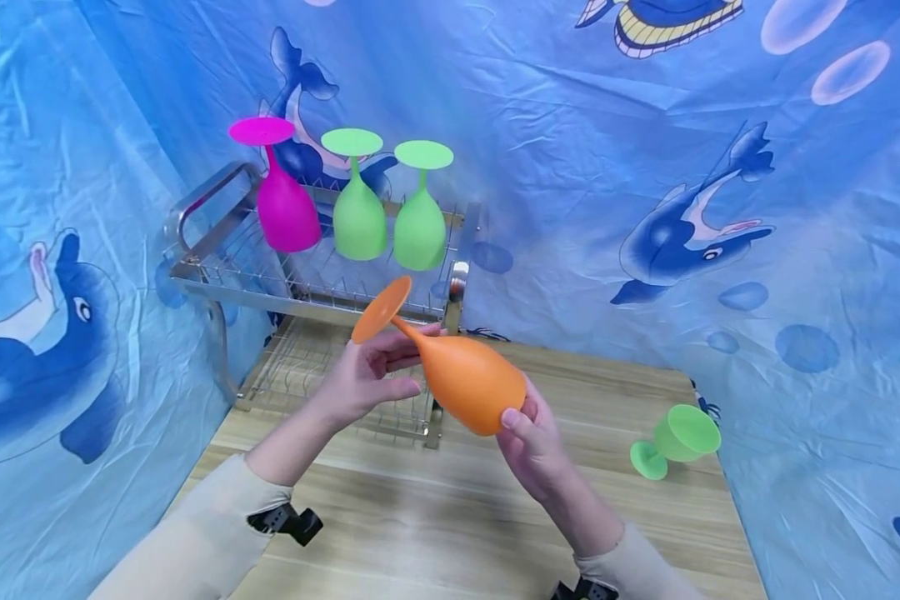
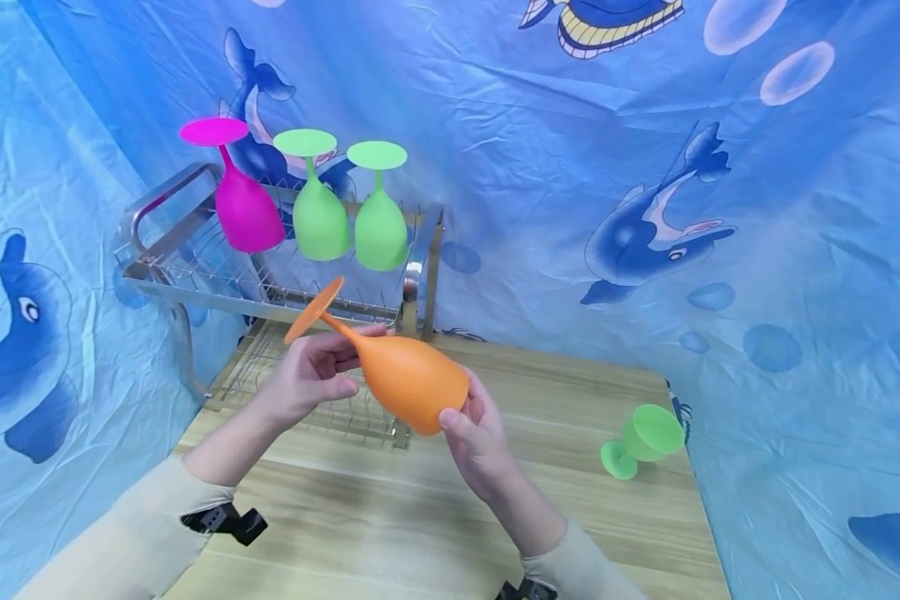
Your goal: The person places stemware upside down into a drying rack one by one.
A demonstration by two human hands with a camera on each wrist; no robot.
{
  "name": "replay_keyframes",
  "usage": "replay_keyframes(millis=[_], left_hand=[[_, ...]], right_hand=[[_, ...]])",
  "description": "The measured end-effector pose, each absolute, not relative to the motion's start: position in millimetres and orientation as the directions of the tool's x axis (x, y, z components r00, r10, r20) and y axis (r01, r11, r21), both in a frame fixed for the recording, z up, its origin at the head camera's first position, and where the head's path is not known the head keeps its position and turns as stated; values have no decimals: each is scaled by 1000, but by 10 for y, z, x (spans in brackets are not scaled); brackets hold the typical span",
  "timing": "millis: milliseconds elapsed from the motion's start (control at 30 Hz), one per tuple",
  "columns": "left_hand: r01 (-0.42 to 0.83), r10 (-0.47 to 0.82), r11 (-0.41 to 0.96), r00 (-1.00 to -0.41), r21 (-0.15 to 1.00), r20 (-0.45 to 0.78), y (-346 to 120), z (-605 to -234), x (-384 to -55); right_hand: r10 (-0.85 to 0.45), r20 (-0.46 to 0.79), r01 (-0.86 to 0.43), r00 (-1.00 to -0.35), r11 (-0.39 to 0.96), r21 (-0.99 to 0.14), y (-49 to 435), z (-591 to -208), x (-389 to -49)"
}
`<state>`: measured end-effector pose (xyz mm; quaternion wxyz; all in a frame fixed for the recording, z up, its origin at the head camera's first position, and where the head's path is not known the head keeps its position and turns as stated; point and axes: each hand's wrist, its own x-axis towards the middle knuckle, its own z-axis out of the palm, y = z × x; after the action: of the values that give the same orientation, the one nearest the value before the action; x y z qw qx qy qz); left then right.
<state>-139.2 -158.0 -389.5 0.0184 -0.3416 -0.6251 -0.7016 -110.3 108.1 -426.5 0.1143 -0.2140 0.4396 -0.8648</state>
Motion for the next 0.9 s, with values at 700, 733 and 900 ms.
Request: replay_keyframes(millis=[700, 733, 900], left_hand=[[402, 430, -342, -737, 849, 522, -1412, -3693, -1505], [399, 428, -340, -740, 851, 519, -1415, -3690, -1505], [387, 424, -346, -748, 855, 511, -1422, -3678, -1516]], right_hand=[[-400, 200, 111, -895, -631, -768, 855, -4298, -1041], [-399, 194, 114, -896, -630, -768, 851, -4297, -1039], [-388, 165, 131, -907, -632, -764, 823, -4298, -1023]])
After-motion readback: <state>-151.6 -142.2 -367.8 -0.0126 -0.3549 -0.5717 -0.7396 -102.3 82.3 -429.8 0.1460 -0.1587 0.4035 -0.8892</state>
